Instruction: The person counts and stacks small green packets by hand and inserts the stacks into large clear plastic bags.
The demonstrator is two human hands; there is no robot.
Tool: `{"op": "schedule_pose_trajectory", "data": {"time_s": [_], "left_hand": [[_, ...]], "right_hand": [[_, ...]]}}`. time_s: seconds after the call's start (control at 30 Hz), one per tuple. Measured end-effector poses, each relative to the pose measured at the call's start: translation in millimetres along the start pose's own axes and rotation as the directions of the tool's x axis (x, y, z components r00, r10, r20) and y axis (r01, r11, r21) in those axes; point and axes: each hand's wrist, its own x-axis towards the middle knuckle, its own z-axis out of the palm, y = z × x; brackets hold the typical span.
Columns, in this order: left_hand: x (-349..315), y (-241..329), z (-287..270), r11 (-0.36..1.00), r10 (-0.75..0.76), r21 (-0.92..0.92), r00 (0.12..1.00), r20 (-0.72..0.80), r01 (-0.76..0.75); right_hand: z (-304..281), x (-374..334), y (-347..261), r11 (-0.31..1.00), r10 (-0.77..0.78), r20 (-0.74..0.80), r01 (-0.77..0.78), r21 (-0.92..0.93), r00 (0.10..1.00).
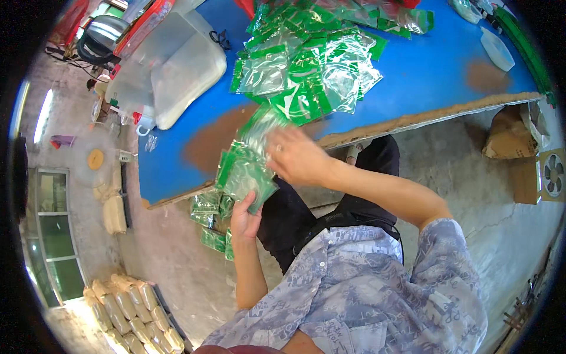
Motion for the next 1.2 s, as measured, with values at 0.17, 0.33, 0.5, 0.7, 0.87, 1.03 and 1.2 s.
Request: {"op": "schedule_pose_trajectory", "data": {"time_s": [0.17,0.33,0.5,0.7,0.87,1.03,1.2], "left_hand": [[1.4,-4.3,7.8,1.000,-0.017,0.024,1.000,0.003,0.017],[-4.3,-1.3,-7.5,0.999,0.043,-0.027,0.999,-0.005,-0.044],[-14.0,3.7,-16.4,0.996,0.081,0.022,0.997,-0.009,-0.081],[-16.3,-8.3,-1.8,0.967,0.013,-0.249,0.967,0.253,0.052],[-3.0,-10.2,11.3,0.931,-0.055,-0.341,0.974,0.222,0.130],[1.9,-7.5,-7.5,0.942,0.023,-0.337,0.998,0.061,-0.001],[-0.8,2.9,-2.7,0.964,0.068,-0.260,0.997,0.046,-0.054]], "right_hand": [[-12.1,18.9,-1.7,0.952,0.305,-0.204,-0.302,0.048,0.930],[-13.8,3.3,-2.4,0.992,0.116,0.113,-0.111,-0.053,0.987],[-13.2,-11.6,4.1,0.998,-0.052,-0.059,0.051,-0.023,0.997],[-7.1,7.1,-23.7,0.528,0.600,-0.269,-0.120,0.841,0.754],[13.6,-5.8,-58.1,-0.106,0.496,0.228,-0.203,0.974,0.838],[-11.1,45.5,3.5,0.933,0.279,-0.079,-0.250,0.258,0.957],[19.1,59.4,58.6,0.934,0.043,-0.058,-0.061,-0.352,0.997]]}}
